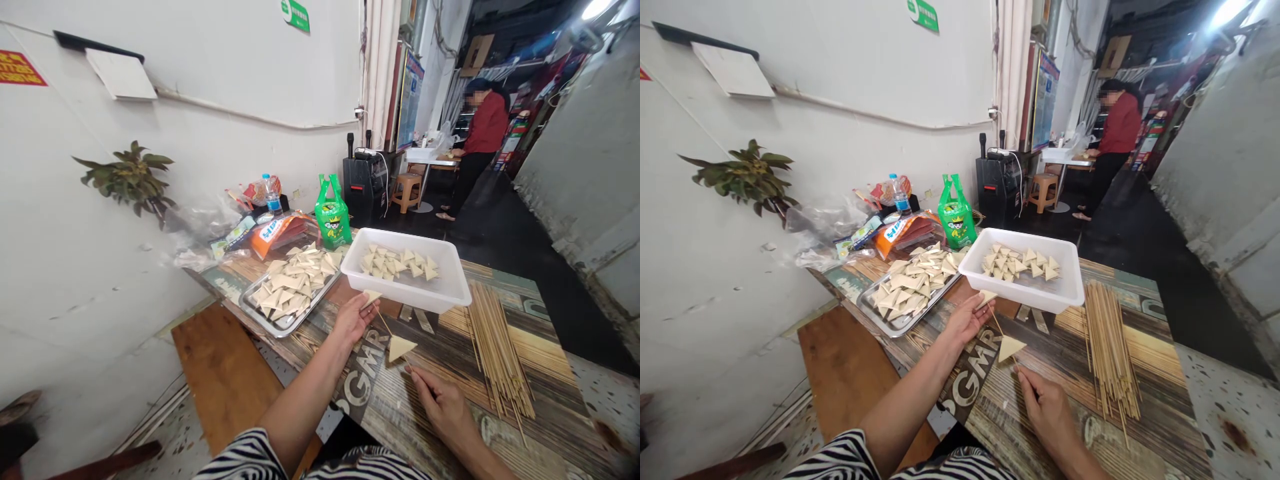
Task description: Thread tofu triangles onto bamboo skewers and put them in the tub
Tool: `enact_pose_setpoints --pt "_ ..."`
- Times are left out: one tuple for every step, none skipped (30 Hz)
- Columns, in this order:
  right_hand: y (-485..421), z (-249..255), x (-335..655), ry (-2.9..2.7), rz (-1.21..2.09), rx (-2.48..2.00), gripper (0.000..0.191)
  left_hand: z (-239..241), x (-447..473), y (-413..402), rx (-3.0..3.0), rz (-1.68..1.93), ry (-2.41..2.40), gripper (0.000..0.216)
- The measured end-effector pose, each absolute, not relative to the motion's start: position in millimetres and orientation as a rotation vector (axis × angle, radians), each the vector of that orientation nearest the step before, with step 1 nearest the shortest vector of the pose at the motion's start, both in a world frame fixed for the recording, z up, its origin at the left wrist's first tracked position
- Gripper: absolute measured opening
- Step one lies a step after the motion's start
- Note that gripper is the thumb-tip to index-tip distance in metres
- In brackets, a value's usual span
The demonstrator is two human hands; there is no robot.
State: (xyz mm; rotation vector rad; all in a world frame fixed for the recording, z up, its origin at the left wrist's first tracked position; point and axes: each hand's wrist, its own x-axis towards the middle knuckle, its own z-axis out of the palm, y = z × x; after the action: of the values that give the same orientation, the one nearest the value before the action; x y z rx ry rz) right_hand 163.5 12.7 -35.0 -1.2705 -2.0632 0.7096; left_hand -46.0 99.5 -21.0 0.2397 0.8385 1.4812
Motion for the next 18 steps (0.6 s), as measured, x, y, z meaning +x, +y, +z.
enact_pose_setpoints --pt "12.7 -35.4 163.5 -2.059 0.704 -1.269 0.032 -20.7 -45.8 99.4 0.247 1.478 0.841 0.022" --pt "12.6 -35.7 163.5 -2.056 0.700 -1.269 0.032 -20.3 -45.5 99.2 0.252 1.472 0.843 0.021" --pt "12.6 -35.8 163.6 -2.054 0.698 -1.270 0.033 -19.8 -45.1 98.9 0.258 1.467 0.846 0.021" --pt "12.5 -35.8 163.7 -2.055 0.699 -1.272 0.033 -19.2 -44.7 98.5 0.264 1.461 0.847 0.021" --pt "12.5 -35.7 163.8 -2.057 0.700 -1.273 0.033 -18.7 -44.2 98.1 0.270 1.456 0.846 0.020" --pt "12.4 -35.4 163.9 -2.060 0.702 -1.275 0.034 -18.3 -43.8 97.6 0.278 1.450 0.841 0.020" --pt "12.3 -35.2 164.0 -2.062 0.702 -1.276 0.034 -18.0 -43.3 97.1 0.289 1.444 0.834 0.020" --pt "12.3 -34.9 164.0 -2.063 0.702 -1.277 0.034 -17.7 -42.9 96.5 0.302 1.440 0.825 0.020" --pt "12.3 -34.7 163.9 -2.064 0.703 -1.280 0.034 -17.5 -42.4 95.9 0.317 1.436 0.816 0.019" --pt "12.4 -34.5 163.8 -2.062 0.703 -1.282 0.034 -17.2 -42.0 95.3 0.331 1.435 0.810 0.019" --pt "12.6 -34.5 163.7 -2.060 0.702 -1.284 0.033 -16.9 -41.7 94.8 0.344 1.432 0.805 0.019" --pt "12.8 -34.6 163.6 -2.057 0.704 -1.284 0.033 -16.4 -41.4 94.4 0.355 1.428 0.803 0.019" --pt "13.0 -34.7 163.6 -2.053 0.710 -1.281 0.033 -15.9 -41.2 94.2 0.360 1.424 0.801 0.019" --pt "13.2 -34.9 163.7 -2.049 0.719 -1.276 0.033 -15.2 -41.0 94.0 0.358 1.421 0.801 0.019" --pt "13.4 -35.2 163.8 -2.044 0.728 -1.271 0.033 -14.4 -40.9 93.9 0.349 1.421 0.803 0.019" --pt "13.5 -35.4 164.0 -2.042 0.738 -1.269 0.033 -13.6 -40.8 93.8 0.336 1.425 0.805 0.019" --pt "13.6 -35.7 164.2 -2.043 0.746 -1.269 0.032 -12.9 -40.7 93.8 0.321 1.434 0.808 0.019" --pt "13.5 -35.9 164.5 -2.045 0.748 -1.271 0.032 -12.2 -40.8 93.8 0.309 1.446 0.812 0.020"
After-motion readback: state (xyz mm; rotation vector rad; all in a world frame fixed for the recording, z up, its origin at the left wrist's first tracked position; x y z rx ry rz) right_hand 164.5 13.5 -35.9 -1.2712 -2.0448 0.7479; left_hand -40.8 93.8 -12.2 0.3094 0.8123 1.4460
